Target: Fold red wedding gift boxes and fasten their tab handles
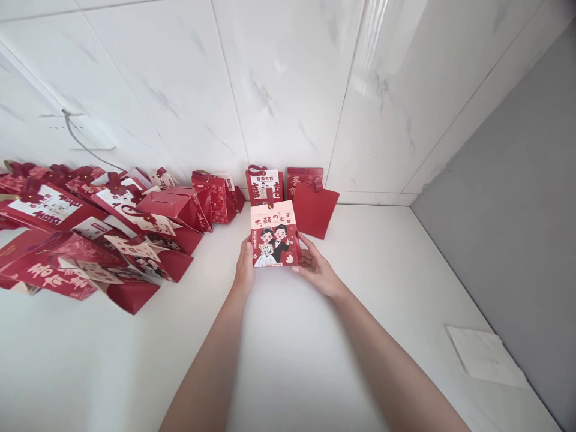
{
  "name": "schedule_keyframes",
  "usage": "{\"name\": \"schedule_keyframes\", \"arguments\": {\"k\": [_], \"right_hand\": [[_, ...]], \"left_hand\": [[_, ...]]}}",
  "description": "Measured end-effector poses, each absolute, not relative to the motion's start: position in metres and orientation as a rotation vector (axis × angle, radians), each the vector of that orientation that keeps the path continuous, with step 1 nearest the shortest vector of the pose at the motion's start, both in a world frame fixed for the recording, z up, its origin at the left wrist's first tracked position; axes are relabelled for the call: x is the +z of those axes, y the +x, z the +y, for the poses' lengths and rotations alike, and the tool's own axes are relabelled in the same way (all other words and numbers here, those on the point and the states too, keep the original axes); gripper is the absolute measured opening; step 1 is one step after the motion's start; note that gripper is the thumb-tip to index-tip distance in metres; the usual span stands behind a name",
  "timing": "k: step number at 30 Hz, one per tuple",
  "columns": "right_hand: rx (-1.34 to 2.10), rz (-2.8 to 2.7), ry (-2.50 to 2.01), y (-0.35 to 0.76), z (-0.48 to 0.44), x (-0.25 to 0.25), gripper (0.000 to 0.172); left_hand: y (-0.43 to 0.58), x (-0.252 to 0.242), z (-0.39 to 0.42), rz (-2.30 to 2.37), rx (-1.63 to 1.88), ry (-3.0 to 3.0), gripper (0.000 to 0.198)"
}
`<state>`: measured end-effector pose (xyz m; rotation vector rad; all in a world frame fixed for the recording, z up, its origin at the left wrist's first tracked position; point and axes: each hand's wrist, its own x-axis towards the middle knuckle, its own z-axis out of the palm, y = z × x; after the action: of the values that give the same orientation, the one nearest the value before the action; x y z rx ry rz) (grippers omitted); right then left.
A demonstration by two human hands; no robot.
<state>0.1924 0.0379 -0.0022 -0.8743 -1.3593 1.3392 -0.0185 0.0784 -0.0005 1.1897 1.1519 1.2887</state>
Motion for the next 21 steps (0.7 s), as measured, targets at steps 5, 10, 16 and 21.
{"name": "schedule_keyframes", "arguments": {"k": [5,10,16,21], "right_hand": [[1.406,-1.217,-0.915,0.1892,0.0414,-0.0071,0.056],[1.427,-1.143,-0.983,0.1899,0.0443,-0.0098,0.053],[1.402,-1.129,-1.015,0.1902,0.0460,-0.0104,0.049],[1.383,-1.120,-1.025,0.1914,0.0462,-0.0082,0.046]], "left_hand": [[-0.0243,0.0045,0.0750,0.950,1.140,1.233,0.087],[-0.0246,0.0093,0.0704,0.960,1.074,1.364,0.091],[-0.0221,0.0089,0.0737,1.044,1.200,1.241,0.051],[-0.0252,0.0073,0.0771,1.020,1.180,1.189,0.043]]}}
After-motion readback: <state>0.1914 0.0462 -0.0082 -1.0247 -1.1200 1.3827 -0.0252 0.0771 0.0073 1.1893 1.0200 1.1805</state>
